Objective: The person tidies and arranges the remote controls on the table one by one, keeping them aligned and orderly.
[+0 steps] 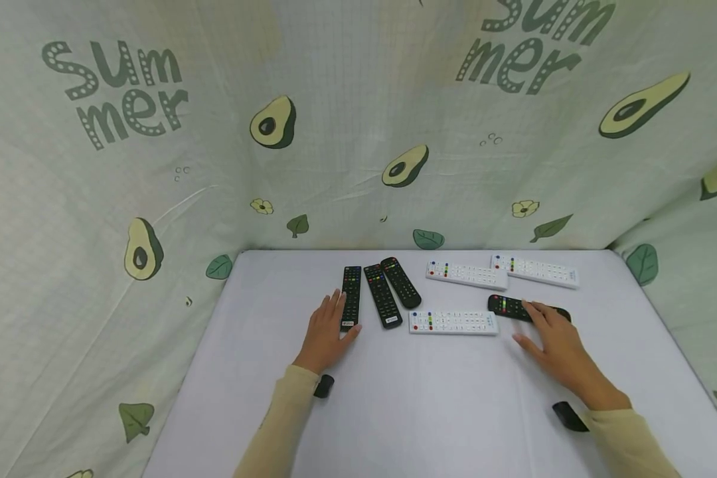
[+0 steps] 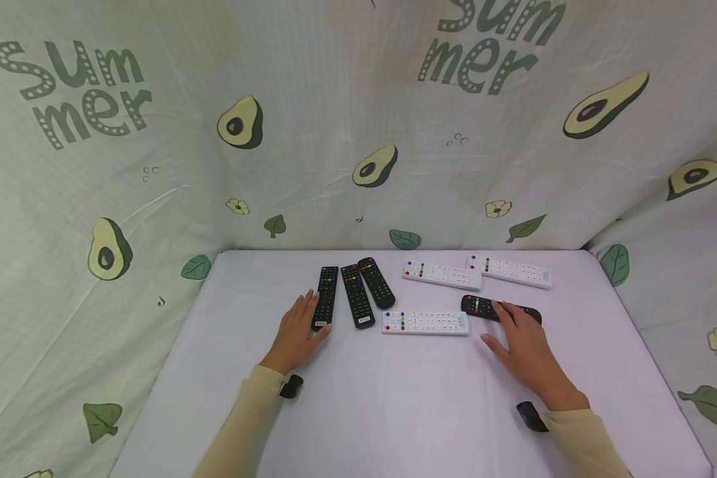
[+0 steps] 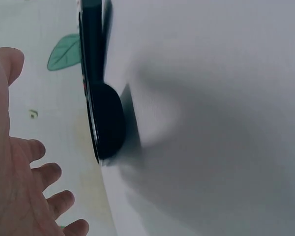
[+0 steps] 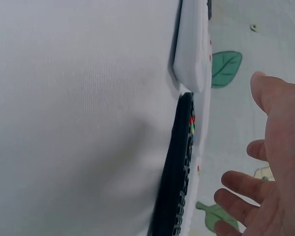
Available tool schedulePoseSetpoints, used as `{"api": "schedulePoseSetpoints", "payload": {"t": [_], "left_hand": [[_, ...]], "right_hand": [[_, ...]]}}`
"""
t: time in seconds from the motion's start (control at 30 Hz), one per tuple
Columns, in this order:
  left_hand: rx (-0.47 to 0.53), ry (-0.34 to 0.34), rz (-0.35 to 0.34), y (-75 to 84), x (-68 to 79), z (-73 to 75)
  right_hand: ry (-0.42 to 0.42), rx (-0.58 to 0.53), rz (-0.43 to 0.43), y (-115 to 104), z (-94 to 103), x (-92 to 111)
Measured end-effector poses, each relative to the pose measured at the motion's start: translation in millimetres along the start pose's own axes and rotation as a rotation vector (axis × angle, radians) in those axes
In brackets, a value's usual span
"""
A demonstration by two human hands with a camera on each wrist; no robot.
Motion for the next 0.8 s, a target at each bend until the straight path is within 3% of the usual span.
{"api": "schedulePoseSetpoints", "payload": {"t": [0.4,0.8], "left_hand": [[0.007,-0.028,-0.081,33.0,-0.6,-20.1],[0.031,-0.044,-0.125,71.5,1.5,-34.1]], "right_hand": [[0.002,-0.055,0.05,-30,-8.7,-6],[-0.034,-0.105,0.021,-53,-20.6,-8]]}}
Point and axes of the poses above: each hand's wrist, its own x-axis away from the middle knuckle, its own z-axis out of the back of the hand, y = z × x, the point moved 8 cm from there along -x, towards the middle knuckle, and after that the axes turned 12 degrees about x, right-handed, at the moved point
